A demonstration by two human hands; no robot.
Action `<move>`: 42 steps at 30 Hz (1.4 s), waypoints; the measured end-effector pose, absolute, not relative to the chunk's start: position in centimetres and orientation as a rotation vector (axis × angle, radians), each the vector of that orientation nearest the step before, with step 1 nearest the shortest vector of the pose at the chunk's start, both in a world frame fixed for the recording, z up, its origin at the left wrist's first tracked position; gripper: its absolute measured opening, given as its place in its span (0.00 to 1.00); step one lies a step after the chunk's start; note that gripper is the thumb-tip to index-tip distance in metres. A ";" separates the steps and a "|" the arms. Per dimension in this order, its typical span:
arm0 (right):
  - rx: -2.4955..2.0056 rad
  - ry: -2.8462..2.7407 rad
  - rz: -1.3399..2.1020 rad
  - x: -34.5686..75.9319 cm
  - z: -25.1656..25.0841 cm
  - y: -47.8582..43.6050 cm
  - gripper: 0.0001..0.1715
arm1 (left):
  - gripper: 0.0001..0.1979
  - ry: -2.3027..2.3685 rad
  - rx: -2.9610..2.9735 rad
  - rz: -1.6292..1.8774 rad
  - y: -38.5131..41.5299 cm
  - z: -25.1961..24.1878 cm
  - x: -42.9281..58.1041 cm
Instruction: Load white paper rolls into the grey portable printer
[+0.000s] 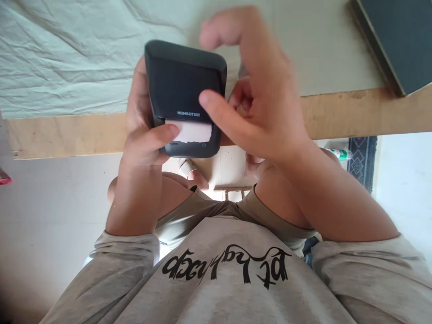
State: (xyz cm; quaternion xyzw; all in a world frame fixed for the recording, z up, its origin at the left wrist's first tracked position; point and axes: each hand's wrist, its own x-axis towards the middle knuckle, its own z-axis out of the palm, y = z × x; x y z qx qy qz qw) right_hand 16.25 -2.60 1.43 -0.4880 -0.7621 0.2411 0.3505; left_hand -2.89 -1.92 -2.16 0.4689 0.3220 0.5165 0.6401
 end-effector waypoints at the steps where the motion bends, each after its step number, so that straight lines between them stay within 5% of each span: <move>1: -1.221 -1.993 0.628 16.0 1.4 -2.6 0.23 | 0.23 0.759 1.031 1.212 -2.3 -1.6 -2.6; 9: -1.147 -2.065 0.621 15.4 0.6 -1.8 0.23 | 0.07 0.938 0.879 1.245 -3.0 -0.1 -1.3; 16: -1.065 -2.062 0.577 15.3 0.1 -1.6 0.26 | 0.19 0.901 0.897 1.178 -2.3 -1.3 -2.0; 27: -1.010 -2.041 0.582 15.3 -0.5 -1.4 0.23 | 0.08 0.772 0.762 1.207 -1.9 -0.1 -1.9; 35: -0.961 -2.107 0.620 15.3 -0.4 -1.4 0.27 | 0.15 0.694 0.751 1.220 -1.9 -0.4 -2.2; 42: -0.918 -2.079 0.623 15.2 -0.3 -1.1 0.31 | 0.10 0.700 0.648 1.273 -1.9 -0.7 -2.2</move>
